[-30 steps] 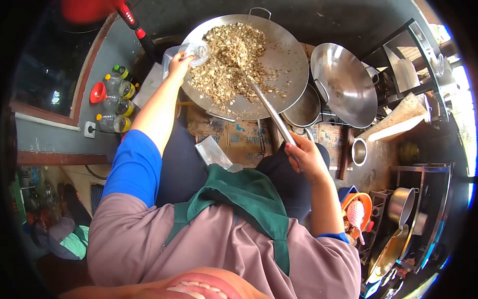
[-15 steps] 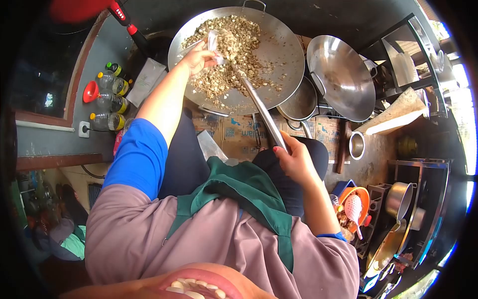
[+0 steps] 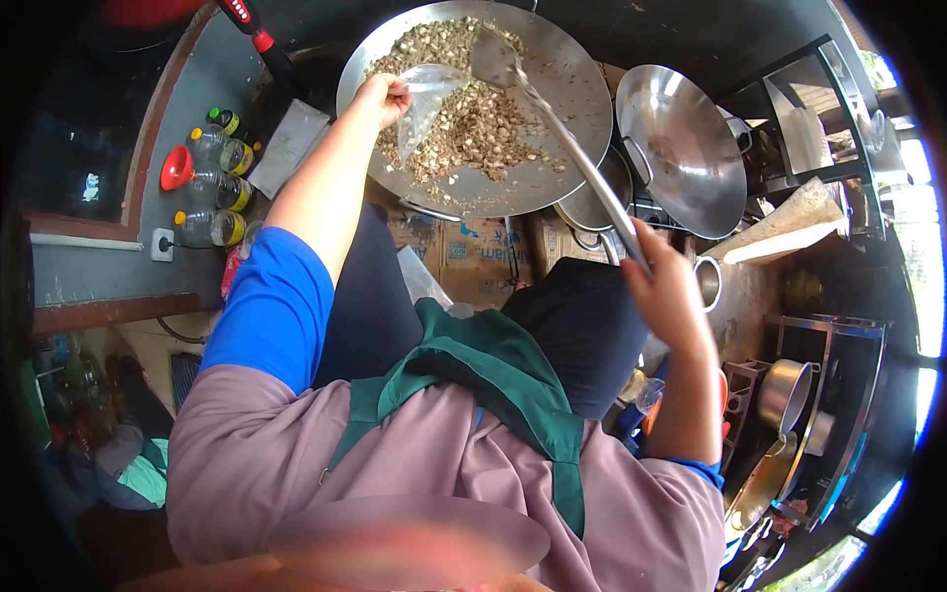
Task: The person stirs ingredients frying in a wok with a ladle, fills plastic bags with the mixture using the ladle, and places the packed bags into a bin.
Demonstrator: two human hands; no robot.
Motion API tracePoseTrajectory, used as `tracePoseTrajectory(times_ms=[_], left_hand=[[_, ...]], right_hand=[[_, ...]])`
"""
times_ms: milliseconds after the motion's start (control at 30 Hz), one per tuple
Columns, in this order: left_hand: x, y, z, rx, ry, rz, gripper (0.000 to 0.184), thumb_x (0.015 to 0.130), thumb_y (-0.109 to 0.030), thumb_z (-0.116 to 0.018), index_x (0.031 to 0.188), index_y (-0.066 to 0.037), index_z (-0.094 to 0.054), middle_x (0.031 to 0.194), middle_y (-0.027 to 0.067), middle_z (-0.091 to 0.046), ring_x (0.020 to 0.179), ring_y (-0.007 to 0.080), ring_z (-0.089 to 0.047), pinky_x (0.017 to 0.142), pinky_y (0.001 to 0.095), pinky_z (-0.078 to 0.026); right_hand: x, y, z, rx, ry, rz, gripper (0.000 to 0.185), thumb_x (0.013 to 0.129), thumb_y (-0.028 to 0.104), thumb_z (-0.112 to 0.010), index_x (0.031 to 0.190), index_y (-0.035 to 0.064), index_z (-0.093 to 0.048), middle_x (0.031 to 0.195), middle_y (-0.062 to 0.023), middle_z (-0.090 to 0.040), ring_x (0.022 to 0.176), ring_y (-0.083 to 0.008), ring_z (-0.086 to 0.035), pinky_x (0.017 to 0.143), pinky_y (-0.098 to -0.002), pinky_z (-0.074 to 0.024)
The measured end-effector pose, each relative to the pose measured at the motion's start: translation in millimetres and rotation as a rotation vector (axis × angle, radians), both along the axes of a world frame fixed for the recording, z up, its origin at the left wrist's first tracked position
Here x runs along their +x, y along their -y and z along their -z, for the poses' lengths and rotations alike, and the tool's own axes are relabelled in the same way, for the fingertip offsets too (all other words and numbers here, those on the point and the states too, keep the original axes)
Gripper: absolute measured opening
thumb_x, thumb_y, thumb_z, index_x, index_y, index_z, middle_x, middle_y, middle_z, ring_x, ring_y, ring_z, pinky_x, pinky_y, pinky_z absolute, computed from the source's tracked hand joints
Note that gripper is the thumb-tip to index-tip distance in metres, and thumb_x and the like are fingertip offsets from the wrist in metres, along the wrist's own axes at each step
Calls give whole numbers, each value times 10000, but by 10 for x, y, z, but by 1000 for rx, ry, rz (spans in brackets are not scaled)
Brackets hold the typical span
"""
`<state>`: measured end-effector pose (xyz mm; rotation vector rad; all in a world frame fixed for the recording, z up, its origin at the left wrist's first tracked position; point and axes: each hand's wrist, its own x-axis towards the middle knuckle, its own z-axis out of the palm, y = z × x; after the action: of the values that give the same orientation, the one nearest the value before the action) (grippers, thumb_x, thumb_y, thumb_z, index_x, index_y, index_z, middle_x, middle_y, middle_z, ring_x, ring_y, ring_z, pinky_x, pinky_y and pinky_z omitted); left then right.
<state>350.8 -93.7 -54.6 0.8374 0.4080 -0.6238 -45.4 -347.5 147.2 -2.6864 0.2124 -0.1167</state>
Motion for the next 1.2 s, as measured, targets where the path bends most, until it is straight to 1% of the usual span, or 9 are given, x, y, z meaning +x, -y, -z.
tracePoseTrajectory(times_ms=[67, 133, 333, 467, 600, 733, 767, 900, 1200], left_hand=[[-51, 30, -83, 214, -43, 11, 95, 846, -94, -576, 885, -8, -578, 773, 64, -588, 644, 124, -530, 555, 212, -466], [-41, -3, -98, 286, -76, 103, 92, 845, -125, -598, 884, -42, -608, 765, 45, -587, 583, 100, -489, 497, 207, -422], [151, -98, 112, 317, -82, 271, 110, 867, -188, -591, 856, -80, -611, 788, 35, -613, 631, 124, -575, 562, 296, -499], [-134, -89, -329, 228, 23, 259, 77, 871, -164, -574, 864, -89, -587, 711, 1, -550, 571, 125, -529, 525, 303, -473], [-129, -55, -281, 46, 206, 246, 157, 822, -63, -601, 960, -121, -553, 681, -16, -513, 524, 68, -464, 471, 196, -395], [-29, -98, -190, -8, 276, 258, 358, 787, -11, -584, 1090, -181, -495, 696, -21, -521, 548, 73, -497, 492, 203, -401], [-8, -73, -168, 61, 311, 278, 533, 782, -19, -586, 1241, -244, -435, 730, -23, -531, 568, 73, -505, 544, 221, -421], [-88, 19, -223, 139, 341, 214, 765, 759, 18, -590, 1400, -262, -281, 780, 6, -559, 588, 78, -532, 555, 232, -443], [-93, 137, -239, 160, 376, 326, 661, 777, 19, -611, 1336, -149, -301, 870, 63, -591, 725, 152, -600, 679, 283, -520]], right_hand=[[84, 177, -238, 294, -414, 223, 440, 823, 82, -571, 1253, 28, -501, 757, -54, -567, 482, -88, -480, 472, -227, -407], [189, 438, -290, 631, -608, 288, 412, 831, 85, -555, 1235, 14, -516, 729, -23, -548, 465, -77, -460, 417, -208, -367], [769, 602, 885, 1266, -655, 492, 156, 903, 152, -523, 881, 2, -558, 711, -21, -524, 432, -45, -397, 361, -170, -307], [1398, -77, 1564, 1432, -398, 452, 161, 902, 144, -533, 851, -9, -534, 646, -21, -498, 437, -61, -404, 372, -180, -317], [1349, -287, 1824, 1334, -299, 366, 128, 888, 109, -529, 833, -7, -535, 638, -26, -502, 434, -76, -411, 373, -212, -315], [993, -140, 1578, 1339, -298, 316, 116, 895, 109, -515, 889, -4, -538, 681, -26, -509, 443, -71, -413, 372, -202, -310], [888, -113, 1436, 1338, -297, 316, 119, 896, 111, -512, 910, -5, -540, 693, -26, -511, 446, -69, -413, 371, -200, -309], [565, 28, 741, 1244, -270, 266, 406, 896, 132, -518, 1266, -23, -454, 741, -14, -511, 461, -38, -414, 363, -173, -319], [197, 50, -198, 964, -278, 194, 440, 880, 84, -518, 1301, -14, -439, 715, -21, -529, 445, -43, -431, 362, -171, -341]])
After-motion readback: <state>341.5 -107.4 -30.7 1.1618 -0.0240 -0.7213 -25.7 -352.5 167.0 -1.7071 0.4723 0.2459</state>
